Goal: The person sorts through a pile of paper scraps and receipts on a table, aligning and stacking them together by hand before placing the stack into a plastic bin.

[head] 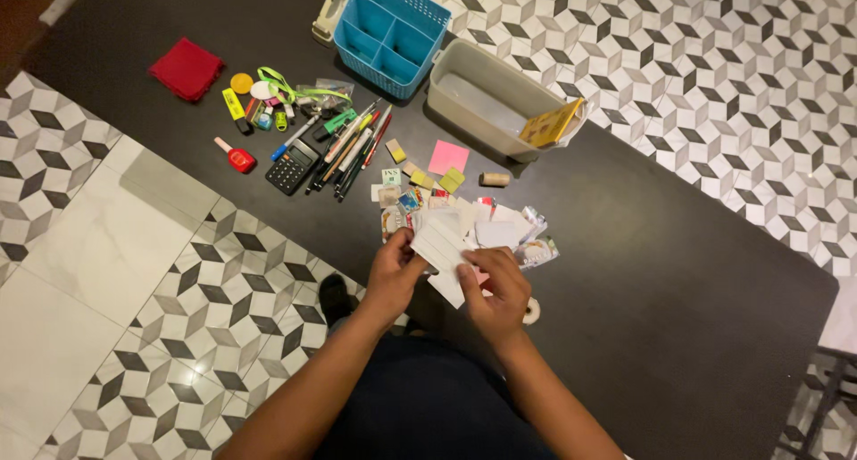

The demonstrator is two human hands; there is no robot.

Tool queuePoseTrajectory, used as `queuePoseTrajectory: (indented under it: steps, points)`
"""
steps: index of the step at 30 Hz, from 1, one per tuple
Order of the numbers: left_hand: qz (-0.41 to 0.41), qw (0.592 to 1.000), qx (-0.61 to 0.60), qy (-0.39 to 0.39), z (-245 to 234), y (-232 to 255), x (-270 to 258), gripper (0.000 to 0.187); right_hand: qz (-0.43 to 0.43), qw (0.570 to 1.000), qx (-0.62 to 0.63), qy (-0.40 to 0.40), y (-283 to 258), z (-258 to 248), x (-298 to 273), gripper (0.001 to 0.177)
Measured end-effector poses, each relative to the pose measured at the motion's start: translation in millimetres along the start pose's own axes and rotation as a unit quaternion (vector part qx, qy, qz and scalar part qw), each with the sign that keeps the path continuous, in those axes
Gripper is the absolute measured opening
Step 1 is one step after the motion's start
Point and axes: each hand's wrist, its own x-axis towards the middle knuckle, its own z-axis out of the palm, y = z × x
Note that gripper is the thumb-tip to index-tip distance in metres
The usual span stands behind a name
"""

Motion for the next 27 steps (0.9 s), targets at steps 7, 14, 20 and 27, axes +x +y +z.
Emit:
queuePoseTrajectory:
  steps: [7, 14, 20, 27]
  points:
    - [0.027, 0.999, 0.019, -0.036, -8, 14, 4, 0.02, 0.093, 0.995, -0.045, 0.011, 2, 17, 3, 0.025]
    - [0.014, 0.998, 0.041, -0.056, -23, 31, 7, 0.02, 0.262, 0.946, 0.185, 0.038, 17, 40, 4, 0.018]
    - [0.039, 0.996, 0.058, -0.061, -42, 54, 5, 0.027, 0.256, 0.962, 0.09, 0.021, 18, 70, 2, 0.021]
    - [0.035, 0.995, 0.063, -0.063, -66, 56, 4, 0.032, 0.202, 0.966, 0.142, -0.072, -3, 91, 12, 0.057]
